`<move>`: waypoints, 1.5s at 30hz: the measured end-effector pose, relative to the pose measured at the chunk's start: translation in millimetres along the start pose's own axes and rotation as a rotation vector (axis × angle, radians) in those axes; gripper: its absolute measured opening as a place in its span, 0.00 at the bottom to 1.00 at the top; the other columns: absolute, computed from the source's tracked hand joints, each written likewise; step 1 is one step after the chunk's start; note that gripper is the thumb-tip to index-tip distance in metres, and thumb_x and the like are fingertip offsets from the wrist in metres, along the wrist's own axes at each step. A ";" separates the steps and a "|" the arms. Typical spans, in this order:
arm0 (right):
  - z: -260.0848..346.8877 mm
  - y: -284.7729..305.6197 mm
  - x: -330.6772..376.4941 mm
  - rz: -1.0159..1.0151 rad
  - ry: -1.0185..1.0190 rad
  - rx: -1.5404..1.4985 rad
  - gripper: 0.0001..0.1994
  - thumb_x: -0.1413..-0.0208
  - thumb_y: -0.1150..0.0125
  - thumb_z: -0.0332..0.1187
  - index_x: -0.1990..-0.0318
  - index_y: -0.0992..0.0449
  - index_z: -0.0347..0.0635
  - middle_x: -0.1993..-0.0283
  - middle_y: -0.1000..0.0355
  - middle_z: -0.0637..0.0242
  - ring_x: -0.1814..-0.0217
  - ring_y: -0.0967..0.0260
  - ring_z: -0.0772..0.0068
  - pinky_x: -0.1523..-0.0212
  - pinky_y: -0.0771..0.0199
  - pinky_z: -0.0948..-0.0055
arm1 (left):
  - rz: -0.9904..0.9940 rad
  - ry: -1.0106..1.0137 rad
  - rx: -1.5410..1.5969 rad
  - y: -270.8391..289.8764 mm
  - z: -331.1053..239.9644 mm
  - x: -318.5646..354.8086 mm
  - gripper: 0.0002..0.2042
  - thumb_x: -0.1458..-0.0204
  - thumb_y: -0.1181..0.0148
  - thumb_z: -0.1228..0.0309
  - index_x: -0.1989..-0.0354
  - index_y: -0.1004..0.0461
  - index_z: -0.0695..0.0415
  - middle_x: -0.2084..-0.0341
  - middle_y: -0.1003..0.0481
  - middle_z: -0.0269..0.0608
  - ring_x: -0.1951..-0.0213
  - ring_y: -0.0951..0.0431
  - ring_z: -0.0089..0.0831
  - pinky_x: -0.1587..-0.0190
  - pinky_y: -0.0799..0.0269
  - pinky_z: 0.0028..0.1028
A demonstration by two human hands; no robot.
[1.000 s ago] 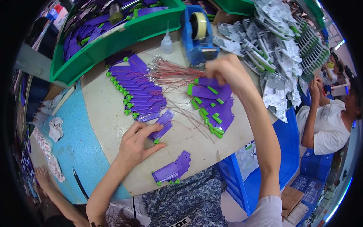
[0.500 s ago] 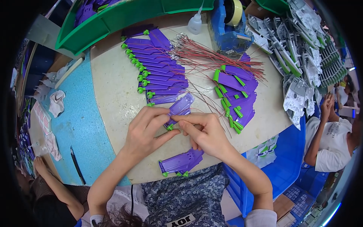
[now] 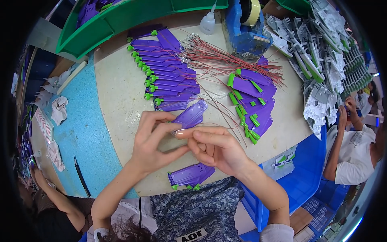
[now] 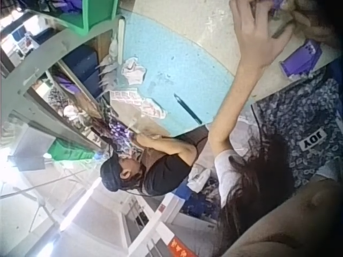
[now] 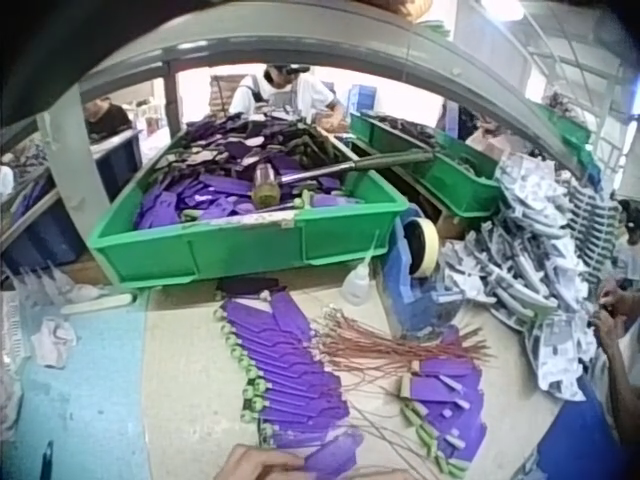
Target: The person assembles small electronic or plastic components by inserting wires into plastic housings and applying glue from a glue bottle.
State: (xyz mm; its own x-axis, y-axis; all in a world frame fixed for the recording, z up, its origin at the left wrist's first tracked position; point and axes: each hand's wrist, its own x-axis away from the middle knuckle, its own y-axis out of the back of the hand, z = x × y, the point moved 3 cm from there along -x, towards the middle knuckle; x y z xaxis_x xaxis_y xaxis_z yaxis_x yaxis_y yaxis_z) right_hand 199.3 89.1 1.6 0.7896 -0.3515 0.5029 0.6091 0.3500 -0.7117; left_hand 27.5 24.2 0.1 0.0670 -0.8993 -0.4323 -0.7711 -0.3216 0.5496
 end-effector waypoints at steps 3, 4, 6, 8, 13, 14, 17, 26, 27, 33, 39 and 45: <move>2.6 -0.8 2.7 0.035 0.009 -0.079 0.17 0.32 0.50 0.36 0.46 0.22 0.31 0.72 0.30 0.68 0.81 0.41 0.84 0.81 0.46 0.84 | -0.014 0.156 0.245 12.0 -11.1 -3.8 0.08 0.54 0.32 0.76 0.65 0.23 0.61 0.57 0.27 0.44 0.58 0.26 0.37 0.57 0.28 0.32; 3.4 -2.9 4.1 0.027 0.007 -0.039 0.17 0.32 0.50 0.35 0.46 0.22 0.31 0.72 0.30 0.68 0.81 0.41 0.84 0.81 0.45 0.84 | 0.011 0.240 0.431 13.3 -11.7 -2.2 0.07 0.51 0.34 0.77 0.64 0.23 0.62 0.56 0.27 0.44 0.55 0.27 0.37 0.56 0.29 0.32; 4.1 -7.3 6.5 0.021 0.004 0.004 0.17 0.31 0.50 0.35 0.46 0.22 0.32 0.72 0.31 0.67 0.81 0.41 0.84 0.80 0.45 0.84 | -0.013 0.298 0.482 9.5 -8.6 4.2 0.06 0.49 0.36 0.77 0.63 0.23 0.62 0.55 0.27 0.44 0.55 0.27 0.37 0.56 0.29 0.31; 8.7 -10.0 10.0 -0.075 0.223 0.350 0.16 0.31 0.50 0.33 0.46 0.21 0.33 0.71 0.30 0.68 0.81 0.41 0.85 0.80 0.45 0.83 | -0.039 0.356 0.532 10.2 -8.2 7.0 0.06 0.47 0.37 0.77 0.62 0.23 0.62 0.55 0.26 0.45 0.54 0.27 0.38 0.55 0.29 0.31; 4.1 -4.5 13.0 -0.191 0.403 0.582 0.16 0.32 0.49 0.33 0.46 0.21 0.32 0.69 0.29 0.66 0.81 0.40 0.84 0.80 0.43 0.82 | -0.079 0.410 0.194 16.8 -11.7 10.0 0.06 0.49 0.36 0.77 0.62 0.22 0.62 0.53 0.26 0.46 0.55 0.25 0.42 0.55 0.27 0.33; 4.6 -1.6 12.6 -0.230 0.388 0.628 0.17 0.33 0.49 0.34 0.46 0.22 0.30 0.69 0.29 0.64 0.81 0.40 0.81 0.81 0.43 0.81 | -0.078 0.411 0.195 15.3 -9.4 11.1 0.06 0.49 0.36 0.77 0.62 0.22 0.62 0.53 0.26 0.46 0.55 0.25 0.42 0.55 0.27 0.33; 1.8 0.6 7.9 -0.212 0.300 0.604 0.17 0.33 0.49 0.34 0.45 0.22 0.32 0.68 0.28 0.63 0.81 0.39 0.80 0.80 0.41 0.81 | 0.011 0.075 -0.070 3.8 -4.4 14.9 0.11 0.53 0.32 0.75 0.61 0.21 0.62 0.54 0.25 0.45 0.55 0.25 0.42 0.54 0.25 0.35; 4.4 -2.5 -0.1 -0.255 0.064 0.649 0.16 0.31 0.48 0.34 0.40 0.24 0.44 0.70 0.27 0.68 0.81 0.31 0.84 0.85 0.36 0.83 | -0.021 -0.120 -0.262 -10.8 4.1 15.2 0.16 0.60 0.26 0.72 0.62 0.21 0.62 0.57 0.24 0.45 0.58 0.23 0.41 0.60 0.22 0.32; 4.1 -1.5 -0.5 -0.255 0.061 0.647 0.16 0.31 0.48 0.34 0.40 0.24 0.44 0.70 0.27 0.68 0.81 0.31 0.84 0.85 0.36 0.83 | -0.027 -0.093 -0.252 -10.9 3.7 14.4 0.15 0.60 0.26 0.72 0.62 0.21 0.62 0.57 0.25 0.45 0.59 0.23 0.42 0.60 0.22 0.32; 5.8 1.7 -1.0 -0.277 0.074 0.698 0.16 0.31 0.48 0.34 0.40 0.23 0.44 0.71 0.27 0.68 0.81 0.32 0.85 0.85 0.35 0.83 | -0.026 -0.076 -0.225 -8.5 4.6 14.0 0.14 0.59 0.27 0.72 0.64 0.22 0.63 0.58 0.24 0.46 0.59 0.23 0.42 0.61 0.22 0.33; 19.2 6.1 3.6 0.051 0.155 0.338 0.15 0.31 0.47 0.33 0.41 0.23 0.43 0.71 0.26 0.68 0.81 0.32 0.85 0.83 0.35 0.83 | -0.017 -0.125 -0.271 -9.8 2.9 12.7 0.14 0.60 0.26 0.73 0.65 0.21 0.63 0.59 0.25 0.45 0.60 0.23 0.41 0.63 0.22 0.31; 13.8 2.0 -2.4 -0.242 0.079 0.770 0.15 0.31 0.48 0.32 0.41 0.23 0.41 0.72 0.26 0.68 0.83 0.33 0.85 0.84 0.34 0.83 | -0.022 -0.104 -0.279 -10.9 2.8 11.9 0.13 0.60 0.27 0.73 0.65 0.21 0.62 0.59 0.25 0.45 0.61 0.23 0.40 0.64 0.22 0.31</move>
State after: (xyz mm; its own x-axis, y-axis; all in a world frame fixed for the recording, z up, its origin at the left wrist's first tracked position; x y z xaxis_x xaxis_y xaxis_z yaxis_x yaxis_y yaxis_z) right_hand 199.7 102.6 5.7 0.6396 -0.5442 0.5429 0.6651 0.7459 -0.0359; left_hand 34.9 17.8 -13.0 0.0053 -0.8608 -0.5090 -0.5657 -0.4223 0.7083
